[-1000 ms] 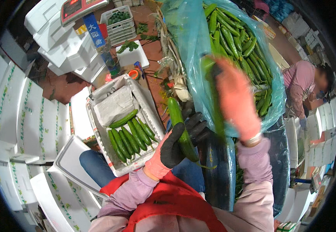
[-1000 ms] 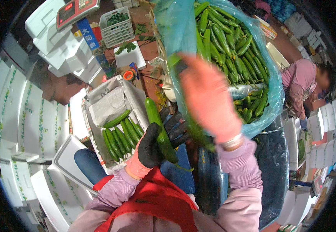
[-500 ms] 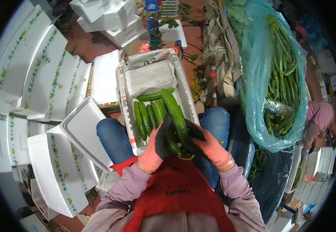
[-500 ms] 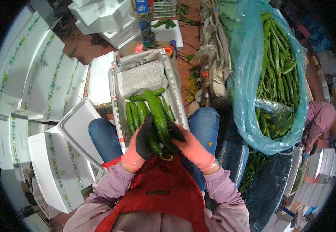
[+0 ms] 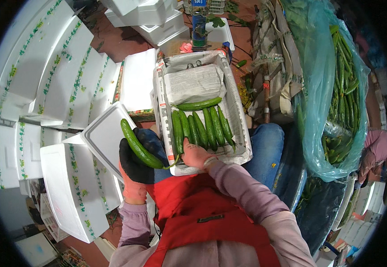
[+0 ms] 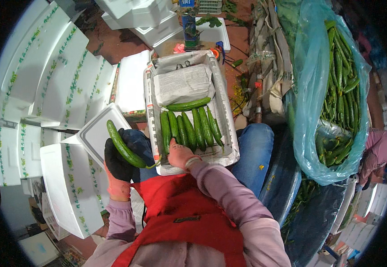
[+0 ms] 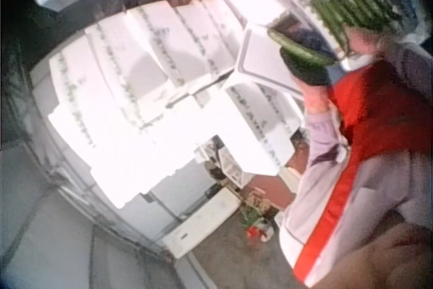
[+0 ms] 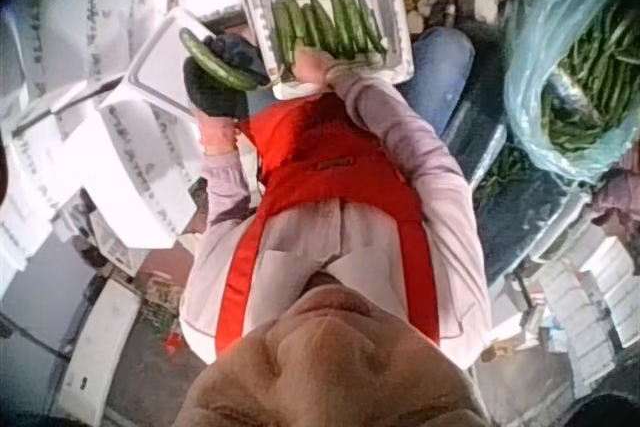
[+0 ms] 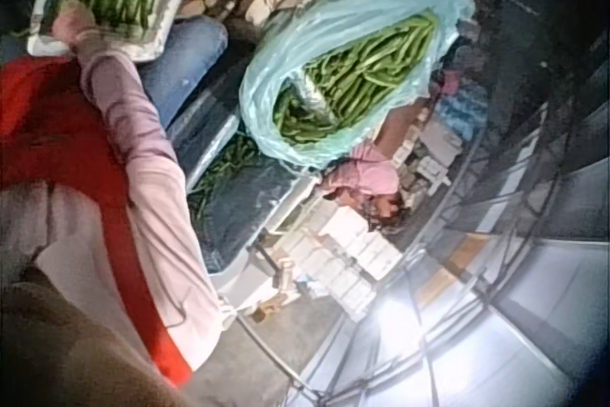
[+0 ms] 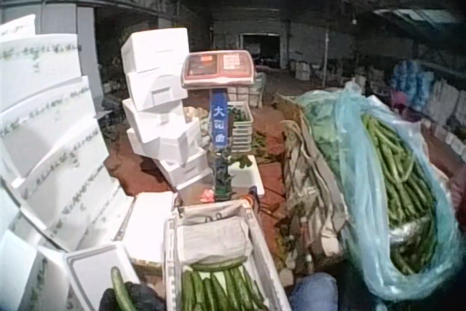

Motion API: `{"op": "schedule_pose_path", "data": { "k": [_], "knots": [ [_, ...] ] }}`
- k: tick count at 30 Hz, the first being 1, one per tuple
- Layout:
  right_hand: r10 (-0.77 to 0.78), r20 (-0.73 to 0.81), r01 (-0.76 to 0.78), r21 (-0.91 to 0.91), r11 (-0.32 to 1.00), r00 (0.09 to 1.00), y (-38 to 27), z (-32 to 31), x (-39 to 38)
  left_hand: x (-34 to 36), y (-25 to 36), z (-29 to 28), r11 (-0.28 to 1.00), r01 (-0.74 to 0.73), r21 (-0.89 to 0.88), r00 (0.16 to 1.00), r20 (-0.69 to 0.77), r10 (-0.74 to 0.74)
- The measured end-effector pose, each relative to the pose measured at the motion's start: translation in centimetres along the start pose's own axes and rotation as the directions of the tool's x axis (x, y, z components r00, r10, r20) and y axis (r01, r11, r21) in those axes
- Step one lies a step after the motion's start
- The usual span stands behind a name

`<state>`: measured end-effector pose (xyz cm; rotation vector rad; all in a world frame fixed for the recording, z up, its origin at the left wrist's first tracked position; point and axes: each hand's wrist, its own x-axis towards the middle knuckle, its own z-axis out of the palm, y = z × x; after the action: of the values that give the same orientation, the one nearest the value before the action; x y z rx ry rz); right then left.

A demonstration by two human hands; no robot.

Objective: The person lines a white styrofoam box with newspaper, places cucumbers inside, and seals the box with tape. The person repeats this process for multiple boxes, arranging cucumbers neatly before closing each container.

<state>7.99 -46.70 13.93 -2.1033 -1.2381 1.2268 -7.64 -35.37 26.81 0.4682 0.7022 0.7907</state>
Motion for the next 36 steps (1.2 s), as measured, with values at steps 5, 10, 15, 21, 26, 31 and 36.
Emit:
{"op": "schedule_pose_path", "data": {
  "k": [5,10,15,21,26,31,36],
  "knots": [
    [-0.152,0.008,0.151,0.077,0.986,0.988,3.7,-0.9,1.7,0.1,-0.7,0.1,0.992,0.113,-0.062,0.974,0.203,-0.098],
    [-0.592,0.082,0.587,-0.298,0.753,0.802,4.7,-2.1,1.6,0.1,-0.1,-1.1,0.999,0.043,0.033,0.996,0.072,-0.045],
    [0.04,0.054,-0.034,-0.105,0.994,0.998,0.1,1.0,0.7,-0.2,0.6,-2.5,0.989,0.017,0.149,0.998,-0.069,-0.007],
    [-0.043,-0.051,0.051,0.175,0.983,0.998,0.5,-0.8,0.4,-0.3,0.5,-2.8,0.996,0.039,0.077,0.997,0.066,-0.044],
    [-0.263,-0.08,0.207,0.842,0.499,0.961,2.3,-5.8,-4.3,0.1,0.0,-1.7,0.994,0.105,-0.009,0.943,0.319,-0.097],
    [-0.019,-0.285,0.285,0.958,0.031,0.958,4.1,-12.2,-10.5,0.5,-1.7,0.1,0.991,0.128,0.045,0.903,0.408,-0.135],
    [-0.282,-0.649,0.606,0.349,0.715,0.707,9.2,-16.5,-9.5,-0.4,-3.8,1.9,0.981,0.102,0.168,0.989,0.088,-0.118]
  ]
}}
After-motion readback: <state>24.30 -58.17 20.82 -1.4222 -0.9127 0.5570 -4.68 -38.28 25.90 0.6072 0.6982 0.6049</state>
